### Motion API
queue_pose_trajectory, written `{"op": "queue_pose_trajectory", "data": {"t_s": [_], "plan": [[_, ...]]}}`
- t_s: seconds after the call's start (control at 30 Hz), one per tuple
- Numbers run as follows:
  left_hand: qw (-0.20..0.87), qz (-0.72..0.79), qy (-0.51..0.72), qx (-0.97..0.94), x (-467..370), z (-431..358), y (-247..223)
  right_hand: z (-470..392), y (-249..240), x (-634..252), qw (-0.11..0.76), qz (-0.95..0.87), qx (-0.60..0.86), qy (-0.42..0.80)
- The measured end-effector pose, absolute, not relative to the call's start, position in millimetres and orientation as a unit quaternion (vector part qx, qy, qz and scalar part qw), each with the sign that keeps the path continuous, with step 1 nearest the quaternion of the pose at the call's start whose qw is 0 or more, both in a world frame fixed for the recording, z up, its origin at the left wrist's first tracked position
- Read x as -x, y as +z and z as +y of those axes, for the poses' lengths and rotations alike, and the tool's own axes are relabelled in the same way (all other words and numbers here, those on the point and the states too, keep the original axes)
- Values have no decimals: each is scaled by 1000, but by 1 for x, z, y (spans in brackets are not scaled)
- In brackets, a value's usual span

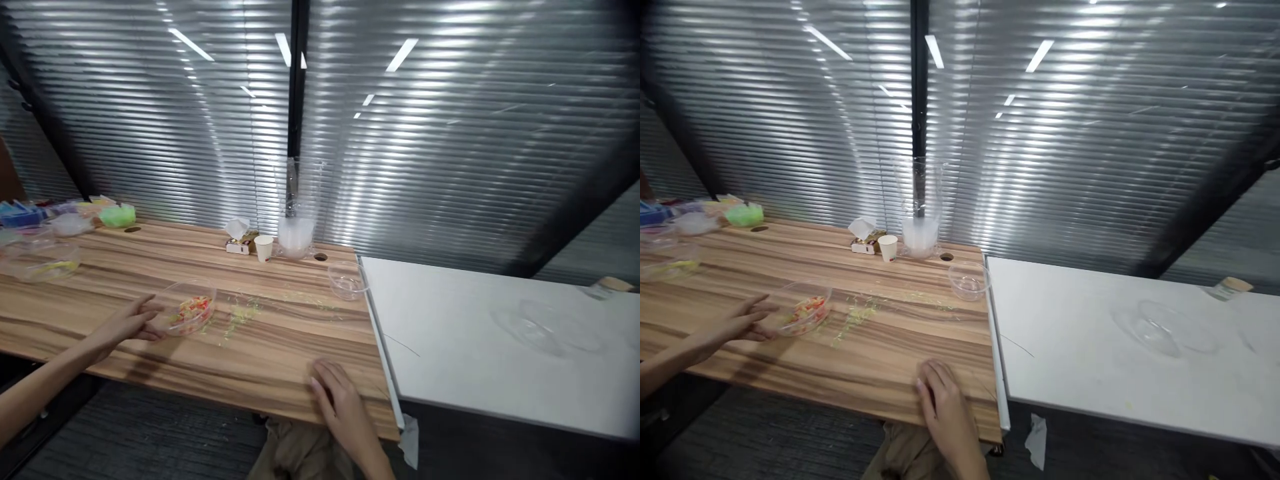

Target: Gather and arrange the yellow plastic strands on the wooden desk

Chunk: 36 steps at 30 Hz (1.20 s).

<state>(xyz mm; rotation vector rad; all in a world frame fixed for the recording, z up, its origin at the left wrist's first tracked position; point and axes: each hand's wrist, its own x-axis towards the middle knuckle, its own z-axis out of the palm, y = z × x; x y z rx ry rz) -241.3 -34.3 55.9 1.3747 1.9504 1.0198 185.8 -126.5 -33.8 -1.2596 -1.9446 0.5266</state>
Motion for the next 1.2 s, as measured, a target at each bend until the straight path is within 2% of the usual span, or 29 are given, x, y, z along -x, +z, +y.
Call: {"op": "queue_pose_trajectory", "data": {"t_s": [0.07, 0.13, 0.33, 0.47, 0.67, 0.77, 0.87, 0.97, 1.1, 1.17, 1.2], "plan": [[356, 718, 413, -433, 231, -34, 66, -127, -27, -186, 381, -762, 479, 212], [379, 718, 433, -391, 220, -34, 78, -128, -21, -186, 386, -762, 473, 217], [314, 693, 484, -433, 185, -43, 99, -129, -17, -187, 388, -756, 482, 215], [325, 643, 502, -478, 151, -54, 96, -128, -20, -186, 397, -755, 474, 221], [472, 569, 353, -574, 92, -73, 67, -125, -25, -193, 448, -684, 495, 294], [517, 543, 300, -590, 66, -79, 45, -123, -32, -201, 504, -621, 497, 337], [528, 495, 291, -626, 54, -79, 29, -122, -42, -206, 522, -590, 513, 341], [421, 495, 305, -696, 68, -72, 18, -122, -49, -205, 528, -587, 520, 326], [91, 553, 279, -780, 125, -49, -2, -123, -51, -202, 526, -618, 515, 275], [21, 578, 221, -785, 154, -35, -14, -122, -50, -202, 508, -634, 529, 243], [18, 603, 204, -771, 164, -29, -19, -122, -50, -202, 498, -642, 536, 230]]}}
